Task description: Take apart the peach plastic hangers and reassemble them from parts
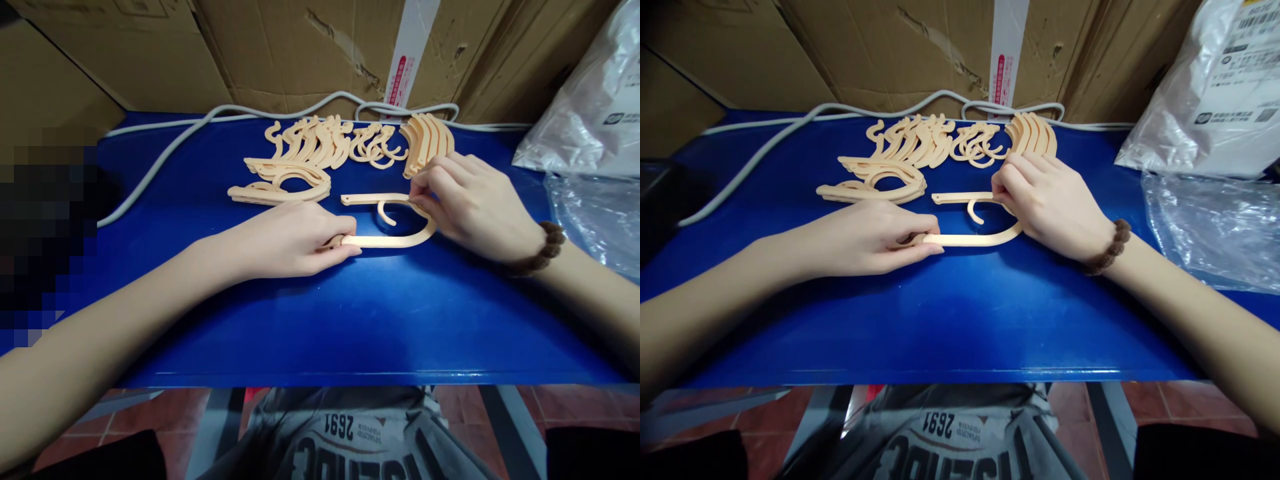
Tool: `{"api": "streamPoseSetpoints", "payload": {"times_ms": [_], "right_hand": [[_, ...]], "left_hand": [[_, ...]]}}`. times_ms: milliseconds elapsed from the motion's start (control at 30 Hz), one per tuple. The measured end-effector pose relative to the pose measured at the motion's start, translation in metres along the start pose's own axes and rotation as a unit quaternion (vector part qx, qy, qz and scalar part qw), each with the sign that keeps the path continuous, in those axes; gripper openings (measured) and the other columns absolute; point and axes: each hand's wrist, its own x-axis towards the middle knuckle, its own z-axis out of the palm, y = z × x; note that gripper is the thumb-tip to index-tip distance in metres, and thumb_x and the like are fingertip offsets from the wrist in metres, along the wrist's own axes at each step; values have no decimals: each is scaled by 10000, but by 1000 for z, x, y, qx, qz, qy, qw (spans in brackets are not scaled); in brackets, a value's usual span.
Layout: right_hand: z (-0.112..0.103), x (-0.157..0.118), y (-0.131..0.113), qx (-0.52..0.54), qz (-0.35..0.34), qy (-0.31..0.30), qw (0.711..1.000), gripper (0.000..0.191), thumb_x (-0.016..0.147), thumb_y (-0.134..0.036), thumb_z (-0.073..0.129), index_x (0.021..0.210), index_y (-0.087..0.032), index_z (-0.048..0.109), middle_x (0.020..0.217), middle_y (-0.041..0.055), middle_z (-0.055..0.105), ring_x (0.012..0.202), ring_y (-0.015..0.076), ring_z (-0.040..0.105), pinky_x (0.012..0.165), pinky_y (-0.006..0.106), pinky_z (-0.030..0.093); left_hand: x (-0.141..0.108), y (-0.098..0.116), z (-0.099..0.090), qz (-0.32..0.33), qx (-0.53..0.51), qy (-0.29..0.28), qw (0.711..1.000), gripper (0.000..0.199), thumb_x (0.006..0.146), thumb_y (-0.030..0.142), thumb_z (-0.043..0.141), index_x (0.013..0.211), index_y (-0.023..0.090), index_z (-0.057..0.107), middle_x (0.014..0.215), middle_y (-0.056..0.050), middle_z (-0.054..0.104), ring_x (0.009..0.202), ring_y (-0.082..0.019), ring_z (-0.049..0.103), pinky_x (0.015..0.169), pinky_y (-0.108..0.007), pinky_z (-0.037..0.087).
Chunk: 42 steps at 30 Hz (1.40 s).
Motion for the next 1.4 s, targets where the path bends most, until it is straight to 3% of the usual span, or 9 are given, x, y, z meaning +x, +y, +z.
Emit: {"api": "streamPoseSetpoints", "payload": {"times_ms": [200, 300, 433, 700, 833, 933, 1033, 1167, 1400], "right_hand": [[-2, 0, 1, 18, 18, -4, 1000, 286, 1108, -342, 354, 1001, -190, 571, 980, 136, 697, 860, 246, 621, 752, 377, 436], [-3, -2, 4, 7, 19, -25, 999, 312, 1095, -314, 323, 870, -225, 519, 886, 114, 670, 771, 229, 575, 685, 374, 386], [-5, -2, 7, 33, 13, 2, 999, 269, 1041, -257, 344, 784, -257, 422, 816, 83, 628, 718, 215, 533, 635, 367, 346], [3, -3, 3, 70, 7, -36, 997, 332, 1060, -419, 471, 1137, -151, 653, 1067, 139, 732, 974, 279, 672, 775, 374, 480], [7, -5, 2, 60, -1, -47, 997, 306, 1069, -373, 465, 1115, -172, 691, 999, 110, 747, 935, 269, 681, 775, 368, 474], [6, -5, 0, 70, 24, -47, 996, 331, 1086, -380, 440, 1120, -196, 712, 986, 100, 762, 923, 264, 695, 765, 370, 476], [7, -5, 0, 93, 55, -50, 993, 356, 1087, -401, 444, 1152, -203, 732, 1001, 101, 781, 915, 262, 717, 743, 361, 477], [11, -6, 3, 94, 68, -61, 991, 404, 1090, -399, 417, 1217, -193, 740, 1085, 116, 799, 923, 277, 736, 737, 366, 478], [10, -8, 4, 73, 84, -70, 991, 398, 1089, -407, 414, 1149, -211, 755, 968, 90, 798, 775, 233, 694, 657, 323, 402]], "left_hand": [[-1, 1, -1, 6, 13, -3, 1000, 289, 1028, 271, 543, 753, 184, 529, 565, 52, 510, 479, -92, 441, 538, -243, 281], [-1, 1, -1, 11, 20, 0, 1000, 298, 1033, 279, 534, 750, 185, 529, 569, 48, 517, 482, -95, 442, 538, -248, 280], [-2, 1, 0, 17, 31, 2, 999, 289, 1035, 277, 531, 762, 182, 538, 571, 48, 516, 482, -95, 443, 537, -250, 279], [-3, 5, 0, 28, 63, 6, 998, 265, 1040, 289, 541, 797, 182, 555, 585, 49, 535, 477, -94, 459, 526, -256, 268], [-4, 7, 4, 37, 106, 27, 993, 181, 1001, 254, 525, 837, 192, 572, 617, 38, 567, 497, -112, 474, 531, -278, 265], [-5, 9, 3, 60, 143, 48, 987, 59, 863, 172, 522, 816, 204, 540, 635, 12, 563, 546, -150, 489, 547, -304, 274], [-5, 12, -2, 82, 160, 39, 983, 81, 776, 135, 504, 808, 209, 512, 672, -19, 559, 618, -189, 502, 589, -330, 332], [-3, 13, -6, 96, 186, 44, 977, 146, 796, 79, 465, 840, 205, 525, 779, -61, 596, 756, -234, 525, 701, -362, 419], [0, 7, 0, 98, 220, 70, 968, 276, 895, -14, 387, 857, 179, 581, 903, -91, 657, 903, -255, 563, 793, -375, 473]]}}
